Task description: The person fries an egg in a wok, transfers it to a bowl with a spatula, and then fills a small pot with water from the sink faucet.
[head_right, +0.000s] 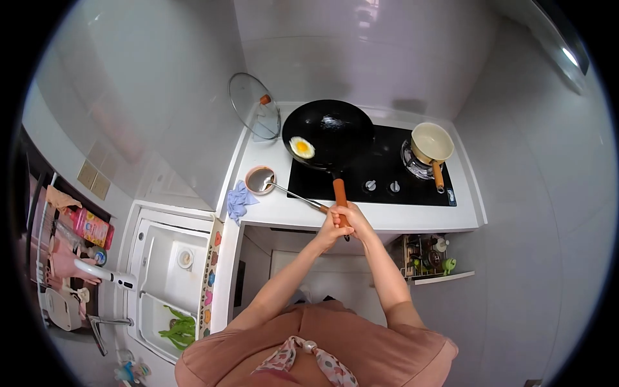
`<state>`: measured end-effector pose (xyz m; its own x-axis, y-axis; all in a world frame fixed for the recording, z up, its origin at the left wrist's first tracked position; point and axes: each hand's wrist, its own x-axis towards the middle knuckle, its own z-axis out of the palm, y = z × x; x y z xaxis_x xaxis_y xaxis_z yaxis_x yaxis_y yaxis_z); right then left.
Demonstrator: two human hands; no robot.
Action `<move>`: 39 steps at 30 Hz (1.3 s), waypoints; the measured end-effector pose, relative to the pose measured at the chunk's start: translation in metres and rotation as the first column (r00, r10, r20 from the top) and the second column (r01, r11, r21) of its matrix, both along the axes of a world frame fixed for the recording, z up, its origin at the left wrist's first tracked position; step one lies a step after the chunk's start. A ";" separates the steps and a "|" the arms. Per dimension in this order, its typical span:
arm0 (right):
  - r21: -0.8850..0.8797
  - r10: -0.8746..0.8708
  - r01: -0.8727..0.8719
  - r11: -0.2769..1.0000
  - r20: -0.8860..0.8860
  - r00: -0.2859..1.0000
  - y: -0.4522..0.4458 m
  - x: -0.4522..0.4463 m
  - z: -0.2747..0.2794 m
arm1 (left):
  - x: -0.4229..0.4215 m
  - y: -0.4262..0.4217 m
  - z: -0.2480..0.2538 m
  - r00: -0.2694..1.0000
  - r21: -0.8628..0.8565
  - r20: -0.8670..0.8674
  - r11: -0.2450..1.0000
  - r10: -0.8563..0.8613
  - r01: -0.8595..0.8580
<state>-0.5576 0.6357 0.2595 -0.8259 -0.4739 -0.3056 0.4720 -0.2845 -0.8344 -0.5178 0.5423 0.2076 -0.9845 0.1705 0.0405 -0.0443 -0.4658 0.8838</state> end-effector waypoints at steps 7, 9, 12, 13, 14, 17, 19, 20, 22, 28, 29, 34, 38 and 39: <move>0.019 0.006 -0.005 1.000 -0.062 0.998 -0.024 -0.033 0.002 | -0.035 -0.024 0.003 0.999 0.001 0.050 1.000 -0.015 0.015; 0.012 0.010 -0.009 1.000 -0.073 0.997 -0.033 -0.037 0.003 | -0.036 -0.033 0.006 0.998 0.000 0.055 1.000 -0.021 0.021; 0.044 0.053 -0.050 0.998 -0.069 0.996 -0.039 -0.031 0.006 | -0.028 -0.037 0.014 0.999 0.008 0.038 1.000 -0.004 0.004; 0.059 0.080 -0.076 0.995 -0.081 0.993 -0.038 -0.026 0.010 | -0.023 -0.037 0.013 1.000 -0.001 0.026 1.000 0.006 -0.006; 0.077 0.083 -0.077 0.994 -0.079 0.993 -0.037 -0.020 0.013 | -0.018 -0.036 0.011 1.000 -0.009 0.014 1.000 0.018 -0.018; 0.073 0.102 -0.096 0.993 -0.087 0.991 -0.029 -0.004 0.010 | 0.006 -0.027 0.019 0.999 -0.016 0.021 0.999 0.045 -0.044; 0.033 0.093 -0.092 0.995 -0.030 0.995 -0.019 0.007 0.005 | 0.017 -0.017 0.013 0.999 0.005 0.004 0.999 0.052 -0.052; 0.027 0.087 -0.086 0.996 -0.007 0.996 -0.014 0.012 0.004 | 0.021 -0.013 0.010 0.999 -0.020 -0.001 0.999 0.050 -0.050; -0.019 0.070 -0.070 0.997 0.003 0.998 -0.007 0.016 0.001 | 0.027 -0.005 0.011 0.995 -0.110 -0.013 0.989 0.099 -0.100; 0.009 -0.004 0.004 1.000 -0.010 1.000 -0.010 0.005 0.006 | 0.004 -0.013 0.007 0.999 -0.001 0.013 0.999 -0.032 0.032; 0.012 -0.018 0.018 1.000 -0.012 1.000 -0.013 -0.003 0.000 | -0.001 -0.016 0.010 0.999 -0.042 0.042 0.999 -0.022 0.023; 0.043 -0.033 0.035 0.998 -0.033 0.999 -0.035 -0.022 -0.001 | -0.023 -0.037 0.006 0.997 0.102 0.034 0.993 -0.063 0.060; 0.045 0.037 -0.033 0.998 -0.088 0.995 -0.039 -0.009 0.004 | -0.009 -0.043 0.011 0.996 0.020 0.065 0.998 -0.055 0.054; 0.032 0.044 -0.041 0.999 -0.085 0.995 -0.036 -0.004 0.003 | -0.003 -0.041 0.009 0.997 -0.005 0.067 0.999 -0.038 0.038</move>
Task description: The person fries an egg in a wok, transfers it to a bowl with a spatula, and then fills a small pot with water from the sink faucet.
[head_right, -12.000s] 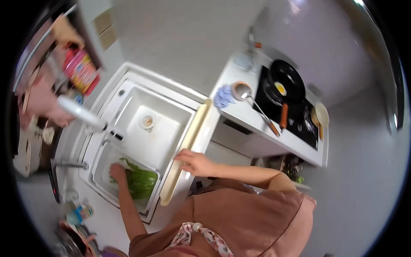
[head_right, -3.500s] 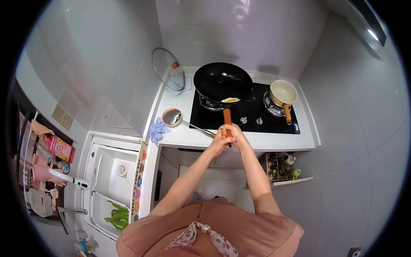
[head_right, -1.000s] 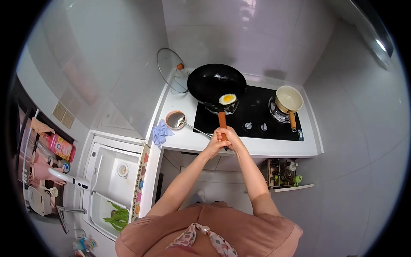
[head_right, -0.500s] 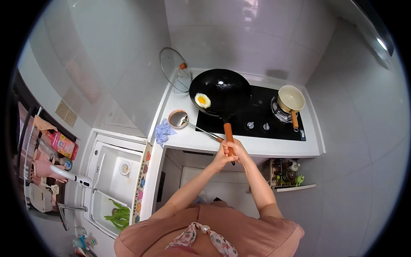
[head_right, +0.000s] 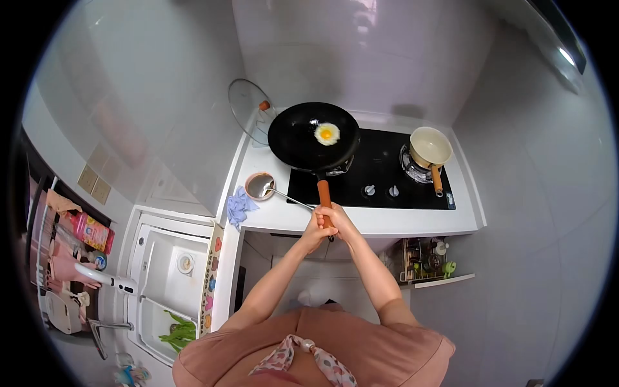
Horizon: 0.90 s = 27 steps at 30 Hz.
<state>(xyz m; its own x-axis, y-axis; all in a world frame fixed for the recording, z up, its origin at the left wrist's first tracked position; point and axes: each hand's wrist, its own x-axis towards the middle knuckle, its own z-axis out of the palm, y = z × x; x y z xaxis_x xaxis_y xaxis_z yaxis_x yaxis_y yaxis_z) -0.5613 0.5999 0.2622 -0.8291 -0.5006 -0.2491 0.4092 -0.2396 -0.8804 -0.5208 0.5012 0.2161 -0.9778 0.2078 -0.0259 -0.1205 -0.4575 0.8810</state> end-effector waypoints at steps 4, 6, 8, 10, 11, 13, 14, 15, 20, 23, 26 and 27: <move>-0.006 0.003 -0.002 1.000 0.063 0.998 0.016 0.017 0.007 | 0.017 0.020 -0.003 0.997 -0.027 -0.072 0.999 0.038 -0.040; 0.011 -0.006 0.005 1.000 0.076 0.997 0.024 0.021 0.011 | 0.018 0.029 0.001 0.997 -0.036 -0.067 0.999 0.031 -0.033; 0.002 -0.029 0.029 1.000 0.080 0.996 0.030 0.016 0.009 | 0.018 0.032 0.007 0.998 -0.066 -0.056 0.998 0.012 -0.015; -0.028 -0.041 0.043 0.999 0.075 0.996 0.031 0.011 0.009 | 0.007 0.033 0.004 0.999 -0.006 -0.043 1.000 -0.008 0.008; -0.014 -0.050 0.051 0.999 0.063 0.997 0.030 0.007 0.009 | 0.002 0.033 0.002 0.999 0.024 -0.037 1.000 -0.019 0.020; 0.014 -0.065 0.065 0.998 0.030 0.997 0.025 -0.005 0.009 | -0.009 0.030 0.002 1.000 0.051 -0.029 0.999 0.000 0.001; 0.019 -0.050 0.049 0.999 0.040 0.998 0.024 -0.013 0.004 | -0.014 0.025 0.001 1.000 0.046 -0.020 0.999 -0.005 0.006; -0.005 -0.042 0.043 0.999 0.043 0.998 0.020 -0.014 0.007 | -0.017 0.021 0.003 1.000 0.041 -0.012 0.999 -0.012 0.012; -0.037 -0.005 0.007 0.999 0.037 0.999 0.003 -0.009 0.015 | -0.008 0.007 0.013 0.998 0.027 -0.052 0.999 0.036 -0.035; -0.031 0.018 -0.016 0.999 0.045 0.999 0.004 0.002 0.017 | 0.003 0.011 0.013 0.996 0.000 -0.053 0.998 0.070 -0.071; -0.016 0.041 -0.040 0.999 0.054 0.998 0.012 0.011 0.019 | 0.018 0.019 0.022 0.992 -0.016 -0.090 0.996 0.086 -0.087; -0.007 0.044 -0.044 0.999 0.057 0.997 0.015 0.014 0.020 | 0.021 0.021 0.028 0.993 -0.002 -0.091 0.997 0.077 -0.078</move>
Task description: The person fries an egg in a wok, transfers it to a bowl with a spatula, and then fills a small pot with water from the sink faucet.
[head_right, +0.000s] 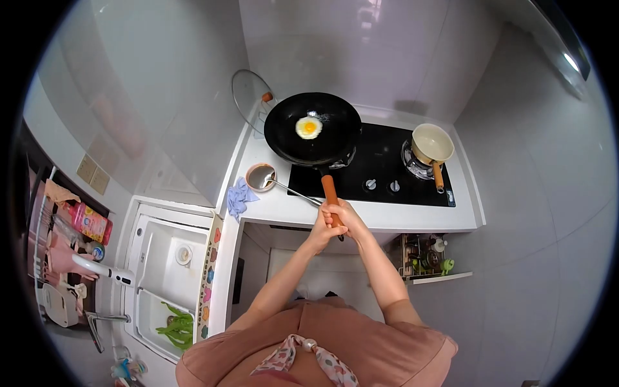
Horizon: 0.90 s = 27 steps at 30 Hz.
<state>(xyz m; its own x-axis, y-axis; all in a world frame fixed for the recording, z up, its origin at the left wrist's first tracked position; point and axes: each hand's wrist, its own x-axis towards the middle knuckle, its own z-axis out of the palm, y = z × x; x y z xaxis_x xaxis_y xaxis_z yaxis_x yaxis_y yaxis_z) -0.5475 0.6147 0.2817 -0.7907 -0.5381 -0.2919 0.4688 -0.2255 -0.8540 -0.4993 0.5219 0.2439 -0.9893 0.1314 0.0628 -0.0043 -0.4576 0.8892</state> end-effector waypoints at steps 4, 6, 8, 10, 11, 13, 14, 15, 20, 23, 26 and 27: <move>-0.042 -0.031 0.031 0.999 0.015 0.999 0.012 0.004 -0.005 | 0.003 0.008 -0.003 1.000 -0.019 -0.012 0.999 -0.028 0.028; -0.048 -0.032 0.032 0.998 0.018 0.999 0.013 0.001 -0.002 | -0.003 0.009 -0.009 1.000 -0.072 -0.016 0.997 -0.015 0.014; -0.061 -0.062 0.063 0.996 0.016 0.998 0.009 -0.006 0.000 | -0.013 0.005 -0.012 1.000 -0.070 0.018 0.997 -0.016 0.018; -0.040 -0.071 0.071 0.997 -0.001 0.997 0.001 -0.016 0.000 | -0.025 0.001 -0.019 0.999 -0.054 0.043 0.998 -0.021 0.023; -0.028 -0.078 0.078 0.997 -0.008 0.997 -0.003 -0.021 -0.003 | -0.032 -0.005 -0.026 0.998 -0.040 0.048 0.999 -0.026 0.028; -0.039 -0.073 0.073 0.997 -0.017 0.997 -0.014 -0.027 -0.008 | -0.038 -0.016 -0.024 0.997 0.026 0.052 0.998 -0.050 0.049; -0.036 -0.073 0.072 0.997 -0.021 0.997 -0.019 -0.028 -0.011 | -0.038 -0.020 -0.024 0.997 0.030 0.063 0.998 -0.050 0.048; -0.044 -0.067 0.067 0.997 -0.011 0.998 -0.023 -0.027 -0.013 | -0.034 -0.024 -0.022 0.997 0.035 0.068 0.998 -0.047 0.045; -0.036 -0.046 0.046 0.998 -0.001 0.999 -0.016 -0.011 -0.020 | -0.017 -0.021 -0.023 0.997 -0.004 0.060 0.999 -0.043 0.044; -0.035 -0.064 0.065 0.997 0.018 0.998 -0.004 0.001 -0.018 | -0.007 -0.006 -0.032 0.998 0.006 0.040 0.999 -0.052 0.052; 0.011 -0.126 0.126 0.992 0.022 0.992 0.008 0.004 -0.018 | -0.009 0.007 -0.032 0.995 0.065 0.002 0.993 -0.098 0.098; 0.012 -0.138 0.138 0.990 0.021 0.990 0.012 -0.001 -0.018 | -0.011 0.009 -0.029 0.996 0.064 -0.008 0.994 -0.087 0.087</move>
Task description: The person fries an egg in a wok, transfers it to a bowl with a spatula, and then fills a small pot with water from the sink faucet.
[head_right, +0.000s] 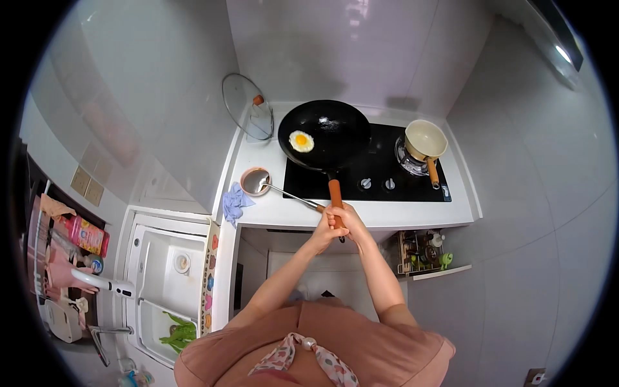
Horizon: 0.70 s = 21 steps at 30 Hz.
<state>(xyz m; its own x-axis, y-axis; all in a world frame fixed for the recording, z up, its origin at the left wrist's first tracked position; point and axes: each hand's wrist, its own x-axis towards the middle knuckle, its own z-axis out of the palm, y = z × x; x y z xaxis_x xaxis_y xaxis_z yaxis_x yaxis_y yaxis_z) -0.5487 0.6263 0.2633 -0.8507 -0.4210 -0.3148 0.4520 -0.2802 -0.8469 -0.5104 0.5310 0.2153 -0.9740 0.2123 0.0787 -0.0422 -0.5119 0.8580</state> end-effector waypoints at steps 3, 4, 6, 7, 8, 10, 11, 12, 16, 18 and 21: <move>0.026 -0.043 0.045 0.999 -0.048 0.998 0.001 -0.017 0.000 | -0.027 -0.001 -0.005 0.996 -0.023 0.038 0.996 -0.087 0.087; 0.036 -0.046 0.049 0.998 -0.080 0.996 -0.001 -0.027 -0.004 | -0.036 -0.004 -0.004 0.996 -0.019 0.046 0.996 -0.081 0.082; 0.025 -0.046 0.049 0.998 -0.100 0.994 -0.006 -0.045 -0.008 | -0.053 -0.011 -0.005 0.989 -0.003 0.099 0.994 -0.105 0.106; 0.026 -0.064 0.067 0.997 -0.087 0.994 -0.010 -0.053 -0.010 | -0.061 -0.016 -0.005 0.984 -0.020 0.134 0.992 -0.120 0.124; -0.009 -0.050 0.049 0.999 -0.086 0.995 -0.014 -0.060 -0.016 | -0.067 -0.022 -0.008 0.982 -0.037 0.135 0.990 -0.130 0.136; -0.022 -0.050 0.049 0.999 -0.041 0.998 -0.023 -0.060 -0.013 | -0.064 -0.028 0.003 0.991 -0.029 0.103 0.995 -0.088 0.092; -0.029 -0.048 0.047 0.998 -0.030 0.998 -0.026 -0.058 -0.013 | -0.059 -0.034 0.009 0.982 -0.020 0.143 0.992 -0.120 0.124; -0.034 -0.027 0.026 0.999 -0.029 0.999 -0.028 -0.052 -0.009 | -0.058 -0.035 0.003 0.991 -0.032 0.095 0.995 -0.094 0.097; 0.023 0.036 -0.034 0.999 -0.111 0.993 -0.024 -0.022 -0.002 | -0.030 -0.031 -0.007 0.999 -0.134 0.046 0.990 -0.027 0.033; -0.021 0.015 -0.015 1.000 -0.023 1.000 -0.016 -0.007 -0.004 | -0.014 -0.021 -0.010 0.999 -0.131 0.020 0.990 -0.041 0.043; -0.036 0.011 -0.010 0.999 0.029 1.000 0.002 0.003 -0.002 | 0.000 -0.002 0.001 0.998 -0.110 0.050 0.993 -0.037 0.042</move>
